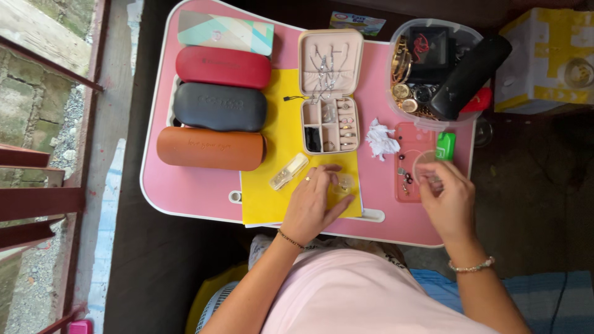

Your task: The person opens a small jewelry box and places several small jewelry items, including earrings and a necklace, into the compartments. They then close the box and set it aside on the table.

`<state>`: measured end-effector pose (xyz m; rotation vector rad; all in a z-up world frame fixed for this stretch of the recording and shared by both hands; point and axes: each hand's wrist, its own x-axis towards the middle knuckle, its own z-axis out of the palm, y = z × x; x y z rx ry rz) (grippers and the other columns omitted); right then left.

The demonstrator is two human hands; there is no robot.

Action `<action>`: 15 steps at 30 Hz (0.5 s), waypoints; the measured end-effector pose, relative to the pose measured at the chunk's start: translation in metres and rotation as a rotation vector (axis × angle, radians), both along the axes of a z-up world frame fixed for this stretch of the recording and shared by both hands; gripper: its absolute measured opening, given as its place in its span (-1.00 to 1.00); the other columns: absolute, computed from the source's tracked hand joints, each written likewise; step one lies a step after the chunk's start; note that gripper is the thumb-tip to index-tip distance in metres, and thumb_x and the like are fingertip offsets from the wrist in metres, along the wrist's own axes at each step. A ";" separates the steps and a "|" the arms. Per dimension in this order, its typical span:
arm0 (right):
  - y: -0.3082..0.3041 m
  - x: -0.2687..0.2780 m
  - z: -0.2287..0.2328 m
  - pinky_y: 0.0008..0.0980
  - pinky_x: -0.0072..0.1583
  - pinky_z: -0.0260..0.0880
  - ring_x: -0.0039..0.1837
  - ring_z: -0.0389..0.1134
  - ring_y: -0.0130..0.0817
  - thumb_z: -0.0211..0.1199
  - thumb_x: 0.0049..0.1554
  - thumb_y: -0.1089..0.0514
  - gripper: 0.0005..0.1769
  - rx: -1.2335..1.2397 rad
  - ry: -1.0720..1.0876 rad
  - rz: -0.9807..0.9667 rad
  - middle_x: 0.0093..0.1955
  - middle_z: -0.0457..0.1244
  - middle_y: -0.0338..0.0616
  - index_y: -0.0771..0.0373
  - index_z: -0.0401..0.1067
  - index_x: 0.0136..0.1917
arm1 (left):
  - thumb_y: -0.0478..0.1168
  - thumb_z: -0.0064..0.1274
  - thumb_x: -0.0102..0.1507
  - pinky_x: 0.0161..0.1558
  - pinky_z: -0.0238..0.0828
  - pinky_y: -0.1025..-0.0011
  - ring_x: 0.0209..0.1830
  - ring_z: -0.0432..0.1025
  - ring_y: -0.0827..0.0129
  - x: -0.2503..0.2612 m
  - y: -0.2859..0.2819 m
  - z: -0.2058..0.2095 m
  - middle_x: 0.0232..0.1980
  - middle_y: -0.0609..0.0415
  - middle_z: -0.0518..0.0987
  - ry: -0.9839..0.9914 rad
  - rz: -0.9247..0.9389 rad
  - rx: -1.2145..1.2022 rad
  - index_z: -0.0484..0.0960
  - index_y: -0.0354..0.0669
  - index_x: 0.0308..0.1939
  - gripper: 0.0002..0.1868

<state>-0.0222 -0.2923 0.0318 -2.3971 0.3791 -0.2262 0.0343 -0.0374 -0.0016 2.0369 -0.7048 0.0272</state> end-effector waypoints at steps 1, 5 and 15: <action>-0.002 0.000 -0.002 -0.40 -0.10 0.43 -0.10 0.44 -0.33 0.28 0.12 0.39 -0.79 0.000 0.006 0.026 -0.02 0.38 -0.08 0.32 0.51 0.06 | -0.17 0.28 0.22 -0.03 0.41 0.18 0.02 0.42 0.04 -0.001 0.000 0.000 0.12 -0.03 0.55 -0.014 -0.002 -0.015 0.41 -0.28 -0.14 -0.63; -0.003 0.004 -0.009 -0.31 -0.02 0.41 -0.05 0.41 -0.20 0.36 0.07 0.33 -0.79 -0.081 -0.038 0.143 -0.05 0.37 -0.05 0.29 0.56 0.03 | -0.28 0.26 0.20 0.00 0.44 0.21 0.05 0.44 0.07 -0.003 0.004 0.000 0.19 -0.01 0.58 -0.056 -0.022 -0.078 0.47 -0.20 -0.28 -0.78; -0.022 0.016 -0.017 -0.42 0.02 0.45 -0.01 0.44 -0.32 0.34 0.13 0.35 -0.83 0.074 -0.089 0.113 0.01 0.33 -0.09 0.32 0.54 0.03 | -0.26 0.26 0.21 0.05 0.45 0.21 0.07 0.44 0.05 -0.002 -0.005 -0.003 0.18 0.02 0.53 -0.008 0.032 -0.049 0.60 -0.19 0.09 -0.63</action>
